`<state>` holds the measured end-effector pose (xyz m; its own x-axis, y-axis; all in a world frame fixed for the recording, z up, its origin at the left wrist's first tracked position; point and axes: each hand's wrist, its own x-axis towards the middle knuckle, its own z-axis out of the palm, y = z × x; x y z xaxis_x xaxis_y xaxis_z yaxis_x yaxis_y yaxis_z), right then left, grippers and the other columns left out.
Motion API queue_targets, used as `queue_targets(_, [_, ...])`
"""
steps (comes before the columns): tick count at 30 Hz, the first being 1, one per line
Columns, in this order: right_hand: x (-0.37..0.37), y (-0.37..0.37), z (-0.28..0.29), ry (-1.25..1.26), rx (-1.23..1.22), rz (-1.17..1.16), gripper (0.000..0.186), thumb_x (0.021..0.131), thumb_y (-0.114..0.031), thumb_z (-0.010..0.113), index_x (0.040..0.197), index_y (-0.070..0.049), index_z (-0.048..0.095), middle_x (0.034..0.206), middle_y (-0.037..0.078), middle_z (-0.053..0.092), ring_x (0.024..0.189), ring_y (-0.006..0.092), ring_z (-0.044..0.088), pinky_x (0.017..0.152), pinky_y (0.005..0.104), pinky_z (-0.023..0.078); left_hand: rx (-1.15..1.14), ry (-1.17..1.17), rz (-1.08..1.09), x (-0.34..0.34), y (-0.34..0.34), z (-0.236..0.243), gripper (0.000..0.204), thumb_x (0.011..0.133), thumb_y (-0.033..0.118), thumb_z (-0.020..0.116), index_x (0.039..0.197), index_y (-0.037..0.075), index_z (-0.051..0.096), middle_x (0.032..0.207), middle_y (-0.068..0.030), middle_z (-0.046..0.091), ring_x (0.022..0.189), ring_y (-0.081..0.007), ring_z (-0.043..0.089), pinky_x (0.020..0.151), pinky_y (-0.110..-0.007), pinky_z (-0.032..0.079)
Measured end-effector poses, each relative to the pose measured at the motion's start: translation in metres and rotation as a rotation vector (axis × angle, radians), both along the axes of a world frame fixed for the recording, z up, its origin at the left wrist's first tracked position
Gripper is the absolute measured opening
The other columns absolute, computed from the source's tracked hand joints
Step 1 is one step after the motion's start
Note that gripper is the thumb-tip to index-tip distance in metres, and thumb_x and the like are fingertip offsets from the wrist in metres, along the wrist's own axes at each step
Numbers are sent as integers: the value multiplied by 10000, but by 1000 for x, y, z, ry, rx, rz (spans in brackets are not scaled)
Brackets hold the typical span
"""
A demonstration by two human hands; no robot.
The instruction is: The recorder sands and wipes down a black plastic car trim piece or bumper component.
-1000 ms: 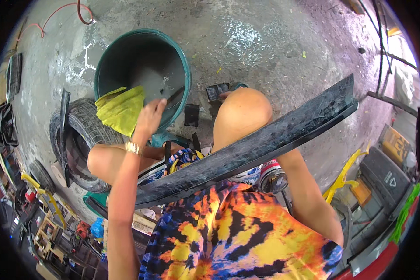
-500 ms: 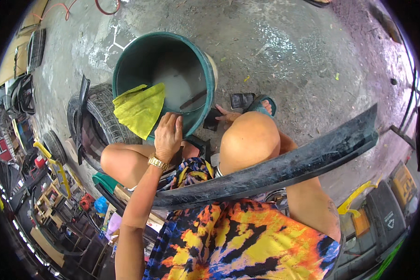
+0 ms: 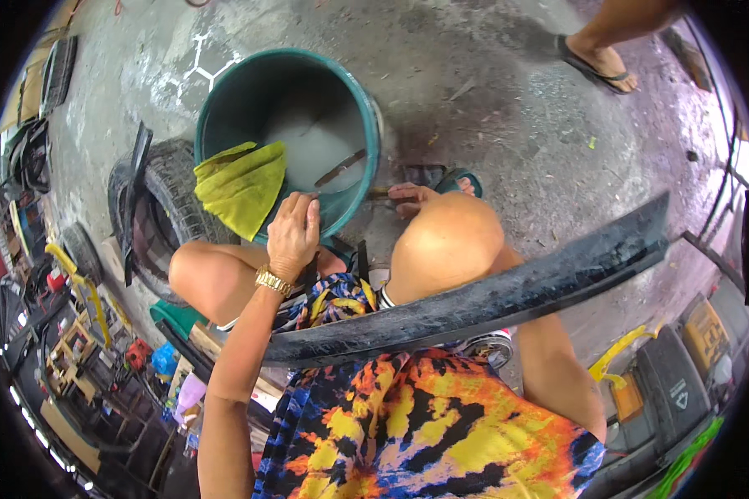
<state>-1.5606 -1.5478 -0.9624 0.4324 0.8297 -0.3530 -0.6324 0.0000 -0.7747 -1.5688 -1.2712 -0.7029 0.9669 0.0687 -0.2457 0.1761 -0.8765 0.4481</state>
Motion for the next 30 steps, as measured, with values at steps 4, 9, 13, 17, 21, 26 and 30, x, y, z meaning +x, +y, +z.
queue_targets(4, [32,-84,46,-181,-190,-180,527,1066,-171,534,1581,-161,425,1521,120,504,1313,155,523,1113,325,416,-10,-13,-19,5,-10,-8,230,1039,202,514,1064,29,663,1015,-171,645,974,-393,628,813,-474,514])
queue_targets(9, [6,-138,107,-361,-298,-922,387,1004,-192,663,1333,11,644,1414,97,602,1278,177,565,1102,365,445,12,-59,-42,2,-7,-36,255,1049,215,514,1083,17,670,1040,-202,657,955,-423,622,812,-497,495])
queue_targets(13, [-20,-144,119,171,-34,-1241,313,953,-149,734,1231,-14,685,1197,40,688,1085,145,655,953,312,536,57,-145,-30,9,25,-75,343,1071,267,487,1113,-18,673,1082,-227,669,990,-445,622,846,-495,477])
queue_targets(17, [-62,-160,121,251,-69,-1334,341,940,-108,738,1266,-47,660,1185,38,678,1070,130,641,925,312,535,90,-252,-43,20,42,-94,346,1057,284,537,1096,-34,669,1033,-242,671,936,-446,619,821,-504,469])
queue_targets(21, [-89,-156,116,234,-33,-1470,380,929,-78,732,1289,-46,613,1148,31,674,990,118,651,871,296,533,101,-121,-75,42,62,-118,360,1054,301,543,1083,-36,667,1037,-242,680,945,-448,623,827,-504,472])
queue_targets(26, [-88,-154,99,288,38,-1384,362,933,-64,717,1286,-45,639,1157,39,688,993,130,653,866,314,537,96,-224,-64,61,68,-140,375,1050,312,542,1024,-40,665,1006,-252,676,920,-444,624,811,-515,461])
queue_targets(30, [-74,-148,85,170,-347,-1289,259,938,-98,706,1196,-70,710,1073,32,708,945,119,649,810,305,536,16,-99,-12,74,69,-136,413,1061,362,520,1035,-23,664,930,-260,671,847,-445,628,771,-481,483])
